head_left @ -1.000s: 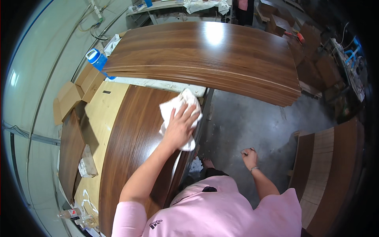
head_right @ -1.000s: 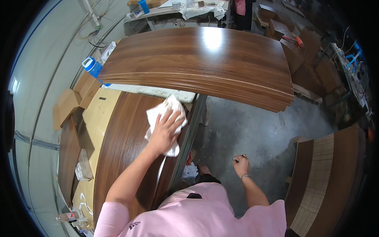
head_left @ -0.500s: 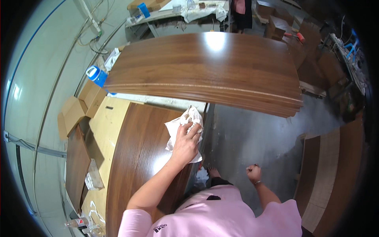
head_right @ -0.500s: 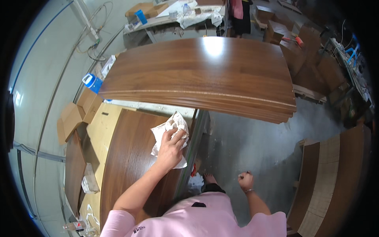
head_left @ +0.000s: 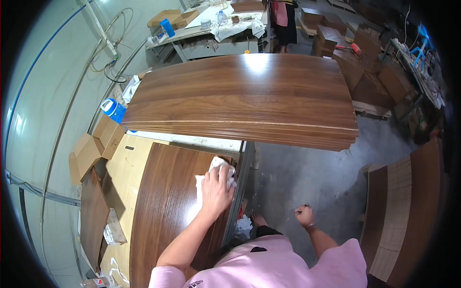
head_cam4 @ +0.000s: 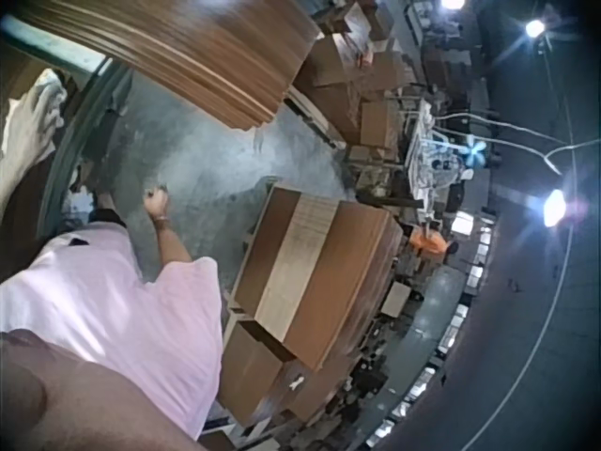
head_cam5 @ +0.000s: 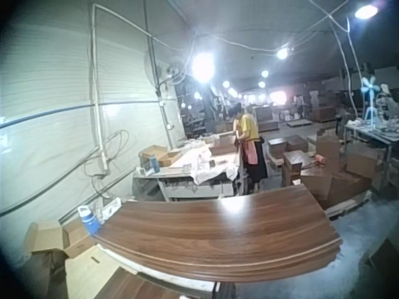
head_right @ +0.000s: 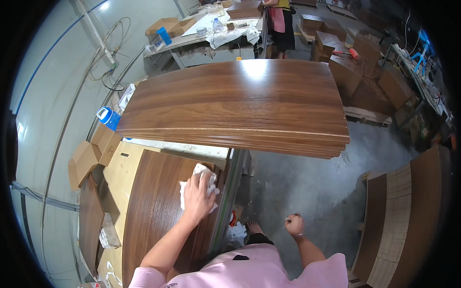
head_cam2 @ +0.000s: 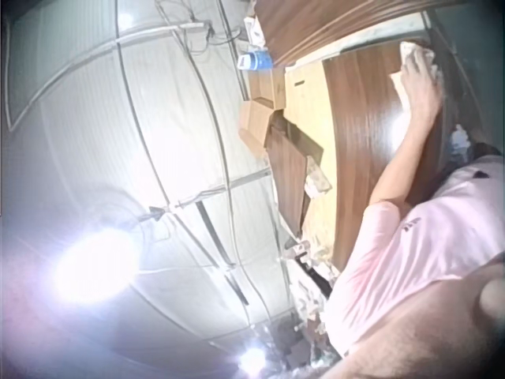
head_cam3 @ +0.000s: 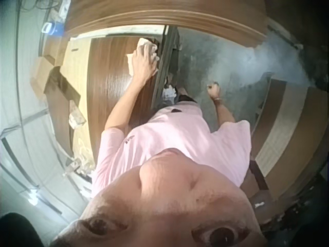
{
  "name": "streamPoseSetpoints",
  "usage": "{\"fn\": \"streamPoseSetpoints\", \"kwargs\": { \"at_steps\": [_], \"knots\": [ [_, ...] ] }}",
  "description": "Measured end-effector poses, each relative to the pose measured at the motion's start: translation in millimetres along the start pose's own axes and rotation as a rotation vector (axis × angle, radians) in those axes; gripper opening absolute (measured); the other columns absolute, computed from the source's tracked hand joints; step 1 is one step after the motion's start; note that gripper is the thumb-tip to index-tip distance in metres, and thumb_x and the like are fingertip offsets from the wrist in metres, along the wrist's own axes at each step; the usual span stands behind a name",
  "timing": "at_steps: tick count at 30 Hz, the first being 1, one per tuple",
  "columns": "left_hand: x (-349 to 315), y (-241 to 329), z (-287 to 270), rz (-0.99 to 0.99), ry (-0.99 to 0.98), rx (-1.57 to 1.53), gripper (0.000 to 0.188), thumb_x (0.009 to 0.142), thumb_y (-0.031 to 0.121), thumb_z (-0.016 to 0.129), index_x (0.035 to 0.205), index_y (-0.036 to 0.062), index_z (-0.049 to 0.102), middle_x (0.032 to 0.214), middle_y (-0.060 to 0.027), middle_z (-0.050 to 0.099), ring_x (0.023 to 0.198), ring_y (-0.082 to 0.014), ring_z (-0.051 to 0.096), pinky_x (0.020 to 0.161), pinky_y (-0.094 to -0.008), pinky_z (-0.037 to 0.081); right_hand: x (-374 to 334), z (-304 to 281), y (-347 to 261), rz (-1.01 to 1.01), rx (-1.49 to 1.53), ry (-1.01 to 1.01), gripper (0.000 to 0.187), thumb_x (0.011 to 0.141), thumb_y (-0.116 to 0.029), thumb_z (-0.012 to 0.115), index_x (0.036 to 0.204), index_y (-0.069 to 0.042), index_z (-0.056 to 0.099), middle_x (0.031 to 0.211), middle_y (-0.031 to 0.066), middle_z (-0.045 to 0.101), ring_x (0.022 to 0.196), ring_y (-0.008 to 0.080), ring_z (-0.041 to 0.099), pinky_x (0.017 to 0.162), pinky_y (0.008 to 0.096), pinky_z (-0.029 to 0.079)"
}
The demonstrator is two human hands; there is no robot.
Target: The person wipes a wood panel with a cloth, applies liquid from a bottle to the cloth, and uses a sanding block on the edges and surface of the panels.
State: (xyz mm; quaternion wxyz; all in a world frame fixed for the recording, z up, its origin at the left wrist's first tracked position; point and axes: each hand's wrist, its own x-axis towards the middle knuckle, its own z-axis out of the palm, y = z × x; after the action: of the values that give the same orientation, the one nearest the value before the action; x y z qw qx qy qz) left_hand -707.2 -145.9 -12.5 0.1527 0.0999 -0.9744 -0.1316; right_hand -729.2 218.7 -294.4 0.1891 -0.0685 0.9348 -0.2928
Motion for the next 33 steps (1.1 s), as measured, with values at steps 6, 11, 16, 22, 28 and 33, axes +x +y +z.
{"fn": "streamPoseSetpoints", "kwargs": {
  "at_steps": [6, 11, 16, 22, 28, 33],
  "knots": [
    [40.3, -7.9, 19.4, 0.019, 0.082, 0.07, 0.029, 0.071, 0.008, 0.066, 0.099, 0.005, 0.06, 0.099, -0.0192, 0.055, 0.086, -0.0385, 0.061, 0.072, -0.0484, 0.053, -7.0, -8.7, -24.4, 0.071, -0.077, -0.049, 0.015, 0.075, -0.016, 0.068, 0.085, -0.005, 0.071, 0.098, 0.0214, 0.066, 0.09, 0.0397, 0.064, 0.085, 0.0442, 0.053],
    [18.4, -3.1, 13.3, -0.016, 0.087, 0.103, 0.024, 0.071, 0.01, 0.065, 0.094, 0.0047, 0.062, 0.096, -0.0182, 0.057, 0.085, -0.0373, 0.062, 0.07, -0.0486, 0.054, -19.1, -11.2, -35.3, 0.005, -0.044, 0.005, 0.014, 0.075, -0.017, 0.069, 0.08, -0.004, 0.071, 0.089, 0.0186, 0.069, 0.092, 0.0368, 0.064, 0.083, 0.0437, 0.053],
    [-40.7, 3.1, -6.9, -0.036, 0.055, 0.08, 0.022, 0.072, 0.012, 0.063, 0.092, 0.003, 0.063, 0.098, -0.0197, 0.058, 0.086, -0.0388, 0.063, 0.071, -0.0496, 0.053, -48.2, -1.1, -16.7, -0.005, -0.014, 0.05, 0.013, 0.074, -0.018, 0.07, 0.08, -0.006, 0.072, 0.089, 0.0184, 0.069, 0.091, 0.0365, 0.065, 0.084, 0.0428, 0.053],
    [-139.4, 11.0, -35.9, -0.11, 0.076, 0.099, 0.02, 0.072, 0.012, 0.065, 0.089, 0.0028, 0.064, 0.098, -0.0187, 0.058, 0.086, -0.0375, 0.063, 0.073, -0.0489, 0.053, -111.1, 3.8, -3.0, 0.005, -0.103, -0.001, 0.016, 0.075, -0.02, 0.07, 0.085, -0.008, 0.074, 0.096, 0.0191, 0.068, 0.093, 0.0356, 0.065, 0.084, 0.0427, 0.053],
    [-254.4, 19.2, -64.6, -0.179, 0.162, 0.112, 0.02, 0.069, 0.012, 0.067, 0.087, 0.0032, 0.064, 0.096, -0.017, 0.059, 0.085, -0.0359, 0.063, 0.072, -0.0474, 0.053, -173.5, -3.2, 15.0, 0.067, -0.11, -0.099, 0.02, 0.077, -0.023, 0.074, 0.091, -0.008, 0.075, 0.11, 0.0173, 0.067, 0.099, 0.0354, 0.066, 0.088, 0.0425, 0.053],
    [-347.4, 34.3, -96.7, -0.295, 0.17, 0.165, 0.025, 0.069, 0.011, 0.069, 0.094, 0.0064, 0.065, 0.093, -0.014, 0.059, 0.084, -0.0343, 0.062, 0.071, -0.0454, 0.052, -208.0, -8.0, 48.9, 0.052, -0.11, -0.098, 0.026, 0.076, -0.023, 0.074, 0.096, -0.007, 0.076, 0.104, 0.0178, 0.071, 0.096, 0.0361, 0.068, 0.085, 0.0423, 0.054]
  ]
}}
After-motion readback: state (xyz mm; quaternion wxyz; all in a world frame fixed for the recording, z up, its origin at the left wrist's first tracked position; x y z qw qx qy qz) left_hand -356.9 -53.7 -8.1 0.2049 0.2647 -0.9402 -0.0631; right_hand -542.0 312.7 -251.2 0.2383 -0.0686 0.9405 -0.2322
